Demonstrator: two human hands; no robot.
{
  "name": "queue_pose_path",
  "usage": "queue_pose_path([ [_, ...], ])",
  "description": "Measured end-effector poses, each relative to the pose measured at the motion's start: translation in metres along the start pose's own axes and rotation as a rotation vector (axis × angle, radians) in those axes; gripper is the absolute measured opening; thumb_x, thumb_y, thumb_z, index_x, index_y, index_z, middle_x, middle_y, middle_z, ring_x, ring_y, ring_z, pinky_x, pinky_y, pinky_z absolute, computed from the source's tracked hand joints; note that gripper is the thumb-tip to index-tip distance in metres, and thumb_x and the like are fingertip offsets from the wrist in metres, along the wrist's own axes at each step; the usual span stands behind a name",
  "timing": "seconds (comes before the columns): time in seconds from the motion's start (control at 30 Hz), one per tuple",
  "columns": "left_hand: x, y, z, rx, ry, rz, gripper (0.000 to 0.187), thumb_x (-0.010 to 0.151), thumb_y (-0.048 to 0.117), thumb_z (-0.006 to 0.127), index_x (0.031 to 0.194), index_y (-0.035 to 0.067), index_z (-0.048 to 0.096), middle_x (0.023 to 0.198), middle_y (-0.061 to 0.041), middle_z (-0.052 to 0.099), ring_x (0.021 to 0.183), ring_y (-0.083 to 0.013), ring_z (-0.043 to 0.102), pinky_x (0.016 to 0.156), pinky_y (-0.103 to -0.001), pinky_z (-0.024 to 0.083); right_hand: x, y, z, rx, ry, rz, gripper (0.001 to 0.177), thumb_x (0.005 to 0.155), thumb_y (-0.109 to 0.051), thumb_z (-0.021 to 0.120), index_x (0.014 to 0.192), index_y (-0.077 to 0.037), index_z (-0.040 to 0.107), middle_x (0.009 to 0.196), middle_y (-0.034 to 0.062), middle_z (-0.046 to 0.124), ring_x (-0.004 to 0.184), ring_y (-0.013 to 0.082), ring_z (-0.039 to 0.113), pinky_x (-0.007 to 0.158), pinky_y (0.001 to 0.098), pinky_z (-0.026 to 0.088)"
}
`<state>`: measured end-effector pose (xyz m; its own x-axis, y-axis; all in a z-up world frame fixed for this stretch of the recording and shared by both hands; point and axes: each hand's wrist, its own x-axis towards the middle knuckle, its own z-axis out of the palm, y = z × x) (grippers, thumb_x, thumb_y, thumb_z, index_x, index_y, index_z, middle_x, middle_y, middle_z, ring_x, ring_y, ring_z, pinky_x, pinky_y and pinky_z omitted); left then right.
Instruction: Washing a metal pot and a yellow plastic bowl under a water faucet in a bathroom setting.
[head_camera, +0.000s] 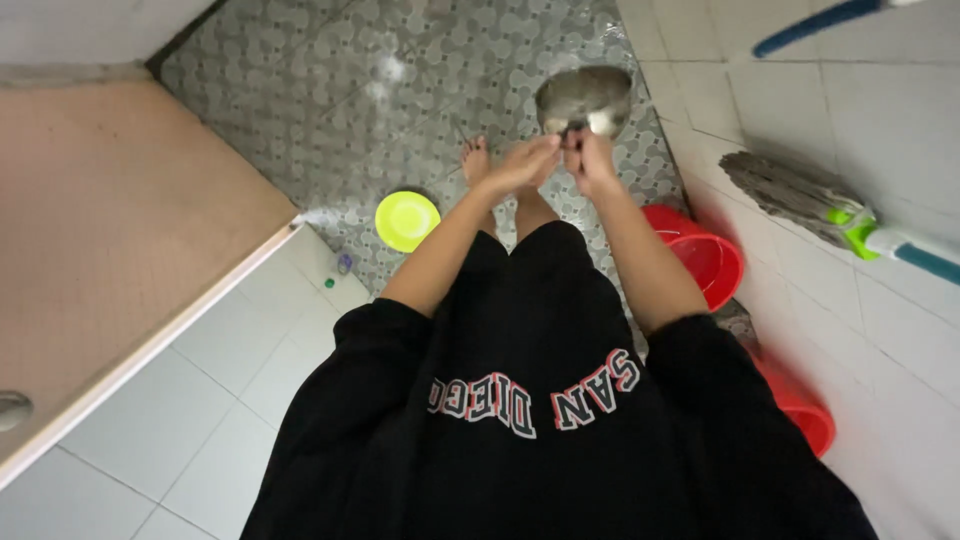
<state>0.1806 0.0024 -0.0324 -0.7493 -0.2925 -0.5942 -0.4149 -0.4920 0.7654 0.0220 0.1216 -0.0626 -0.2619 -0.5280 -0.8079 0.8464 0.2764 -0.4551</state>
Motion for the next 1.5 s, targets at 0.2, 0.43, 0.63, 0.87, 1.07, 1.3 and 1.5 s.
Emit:
queue_pose_path([
  [0.2,-0.031,0.074,-0.043,-0.148,-0.034,0.023,0.082,0.102,0.057,0.059,0.162,0.009,0.029,0.157,-0.012,0.05,0.144,-0.0219,0.048,0.113,-0.036,0.042,0.134,-0.042,0.096,-0.088,0.236,-0.251,0.025,0.097,-0.008,0.054,0.078,0.008,0.057,0.062,0.0147,0.058,0.045,0.0249,0.053,0.04,0.0407,0.035],
  [0.43,-0.063,0.102,-0.1,-0.125,0.056,-0.059,0.075,0.097,0.063,0.051,0.159,0.023,0.039,0.156,-0.004,0.05,0.135,-0.0243,0.054,0.102,-0.042,0.049,0.146,-0.071,0.153,-0.967,0.667,-0.572,0.033,0.087,-0.016,0.068,0.113,0.001,0.056,0.105,0.0184,0.071,0.095,0.0351,0.071,0.079,0.0457,0.057],
  [0.63,-0.059,0.06,-0.129,-0.175,0.068,-0.1,0.068,0.097,0.058,0.056,0.153,0.021,0.049,0.143,-0.005,0.063,0.12,-0.0222,0.064,0.094,-0.039,0.051,0.034,-0.116,0.186,-1.41,0.864,-0.728,0.066,0.074,-0.008,0.078,0.129,0.002,0.043,0.114,0.0249,0.067,0.1,0.0451,0.067,0.082,0.0506,0.055],
  [0.87,-0.072,0.023,-0.159,-0.273,0.111,-0.191,0.048,0.1,0.048,0.058,0.14,0.02,0.058,0.118,-0.002,0.075,0.097,-0.0126,0.07,0.081,-0.031,0.056,-0.034,-0.045,0.122,-1.396,0.793,-0.633,0.032,0.108,-0.019,0.064,0.136,-0.007,0.053,0.114,0.0233,0.071,0.101,0.046,0.068,0.086,0.0566,0.051],
  [1.07,-0.062,0.005,-0.155,-0.23,0.184,-0.276,0.043,0.098,0.049,0.061,0.129,0.019,0.064,0.107,0.001,0.077,0.086,-0.008,0.069,0.072,-0.026,0.054,-0.063,0.026,0.065,-0.656,0.648,-0.422,0.019,0.099,-0.024,0.069,0.104,-0.007,0.071,0.081,0.0102,0.068,0.064,0.0243,0.059,0.056,0.0403,0.043],
  [1.3,-0.045,0.002,-0.129,-0.101,0.155,-0.329,0.042,0.094,0.051,0.064,0.122,0.02,0.063,0.104,0.002,0.077,0.081,-0.0079,0.069,0.069,-0.026,0.054,-0.081,0.041,0.006,0.428,0.322,0.047,0.024,0.098,-0.03,0.068,0.084,-0.018,0.052,0.06,-0.006,0.037,0.041,0.0059,0.026,0.034,0.0228,0.013],
  [1.5,-0.033,-0.002,-0.112,-0.118,0.128,-0.288,0.042,0.098,0.051,0.064,0.119,0.014,0.066,0.098,-0.001,0.073,0.078,-0.0099,0.067,0.068,-0.028,0.054,-0.124,0.012,-0.007,0.405,0.269,-0.015,0.02,0.097,-0.028,0.065,0.084,-0.021,0.052,0.062,-0.0061,0.038,0.043,0.0054,0.027,0.035,0.0228,0.014],
])
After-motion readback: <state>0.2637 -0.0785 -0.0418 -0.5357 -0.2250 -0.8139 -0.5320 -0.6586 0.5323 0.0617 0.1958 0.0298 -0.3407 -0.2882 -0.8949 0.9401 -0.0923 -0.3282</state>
